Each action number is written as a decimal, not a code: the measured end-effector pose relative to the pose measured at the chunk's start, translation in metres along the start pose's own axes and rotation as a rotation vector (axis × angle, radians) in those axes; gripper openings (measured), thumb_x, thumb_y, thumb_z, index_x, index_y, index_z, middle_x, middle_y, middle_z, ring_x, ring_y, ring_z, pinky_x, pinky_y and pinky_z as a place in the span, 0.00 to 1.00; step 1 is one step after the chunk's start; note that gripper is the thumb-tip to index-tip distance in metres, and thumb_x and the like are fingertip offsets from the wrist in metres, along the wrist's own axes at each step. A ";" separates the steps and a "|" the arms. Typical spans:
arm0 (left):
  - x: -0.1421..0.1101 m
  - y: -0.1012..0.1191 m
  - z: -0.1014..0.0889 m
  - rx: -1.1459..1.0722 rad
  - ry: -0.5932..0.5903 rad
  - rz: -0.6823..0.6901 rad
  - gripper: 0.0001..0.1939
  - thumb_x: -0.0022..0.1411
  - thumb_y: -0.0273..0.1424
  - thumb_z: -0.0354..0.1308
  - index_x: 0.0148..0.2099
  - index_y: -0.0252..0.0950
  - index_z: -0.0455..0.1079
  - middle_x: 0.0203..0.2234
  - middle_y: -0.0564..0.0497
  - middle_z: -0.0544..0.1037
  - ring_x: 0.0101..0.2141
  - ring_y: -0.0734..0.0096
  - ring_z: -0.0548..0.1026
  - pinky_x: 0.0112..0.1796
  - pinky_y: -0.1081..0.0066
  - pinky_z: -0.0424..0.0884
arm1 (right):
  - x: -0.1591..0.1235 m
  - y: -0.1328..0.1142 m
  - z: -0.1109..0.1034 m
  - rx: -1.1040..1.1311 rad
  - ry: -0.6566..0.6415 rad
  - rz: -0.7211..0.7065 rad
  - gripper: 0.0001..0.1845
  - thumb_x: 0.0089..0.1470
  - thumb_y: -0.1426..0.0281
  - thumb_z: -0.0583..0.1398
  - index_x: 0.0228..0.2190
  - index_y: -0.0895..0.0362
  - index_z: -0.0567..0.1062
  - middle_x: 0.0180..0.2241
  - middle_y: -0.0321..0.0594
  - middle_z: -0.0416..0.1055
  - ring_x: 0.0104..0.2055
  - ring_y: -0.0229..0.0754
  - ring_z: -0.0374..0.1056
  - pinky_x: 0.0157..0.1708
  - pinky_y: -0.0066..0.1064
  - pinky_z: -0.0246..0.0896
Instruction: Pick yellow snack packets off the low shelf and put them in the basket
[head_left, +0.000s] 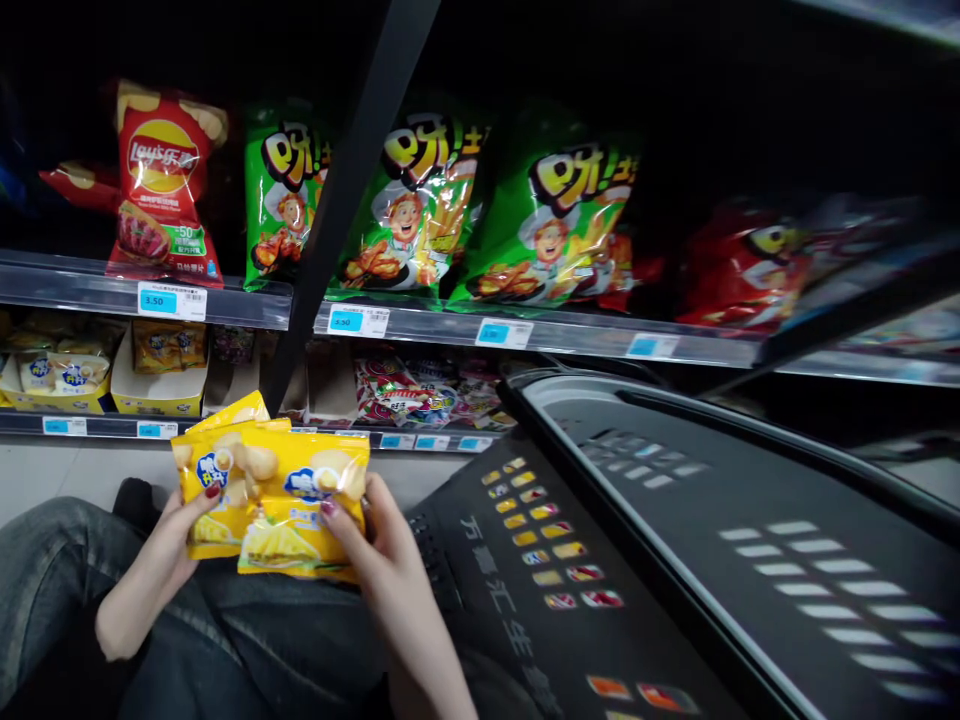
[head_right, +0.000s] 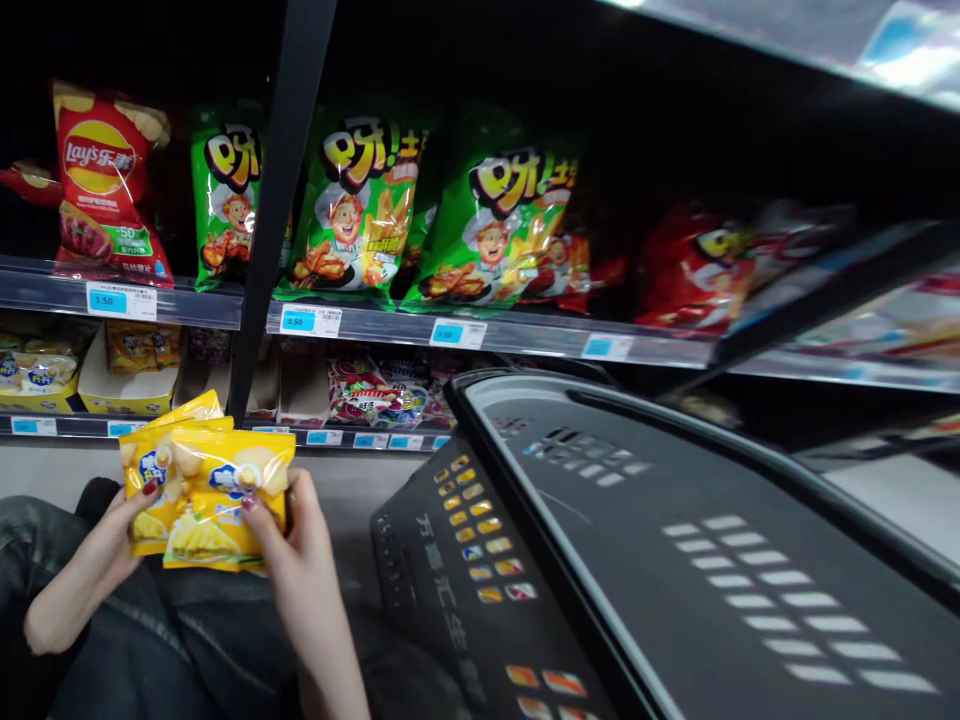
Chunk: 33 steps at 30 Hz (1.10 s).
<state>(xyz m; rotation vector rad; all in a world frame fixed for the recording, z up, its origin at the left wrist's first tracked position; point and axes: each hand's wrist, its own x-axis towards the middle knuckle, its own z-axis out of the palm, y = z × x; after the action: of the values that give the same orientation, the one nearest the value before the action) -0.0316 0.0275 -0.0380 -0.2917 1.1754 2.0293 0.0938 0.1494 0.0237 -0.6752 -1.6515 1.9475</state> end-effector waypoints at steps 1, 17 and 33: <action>-0.001 0.004 0.001 0.001 0.012 0.008 0.13 0.50 0.21 0.60 0.40 0.34 0.68 0.27 0.48 0.80 0.29 0.62 0.78 0.31 0.67 0.76 | 0.000 -0.003 -0.006 0.055 -0.003 0.035 0.14 0.46 0.63 0.62 0.34 0.54 0.65 0.31 0.35 0.69 0.33 0.39 0.66 0.31 0.28 0.63; -0.004 0.022 0.001 -0.088 0.042 0.050 0.17 0.57 0.18 0.49 0.49 0.32 0.67 0.29 0.47 0.81 0.31 0.61 0.79 0.32 0.65 0.77 | -0.001 0.000 -0.013 1.139 -0.308 0.091 0.09 0.50 0.66 0.59 0.26 0.55 0.63 0.10 0.18 0.47 0.08 0.24 0.31 0.10 0.17 0.36; -0.003 0.021 0.002 -0.103 0.033 0.027 0.21 0.58 0.17 0.47 0.52 0.33 0.65 0.26 0.49 0.81 0.28 0.64 0.79 0.30 0.67 0.77 | 0.004 0.001 -0.014 1.219 -0.153 0.091 0.06 0.56 0.72 0.52 0.27 0.56 0.62 0.15 0.23 0.45 0.12 0.26 0.36 0.15 0.19 0.39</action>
<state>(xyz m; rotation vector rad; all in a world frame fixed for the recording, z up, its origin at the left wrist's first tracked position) -0.0437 0.0214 -0.0222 -0.3629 1.1025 2.1196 0.0995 0.1620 0.0205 -0.0948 -0.2510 2.5820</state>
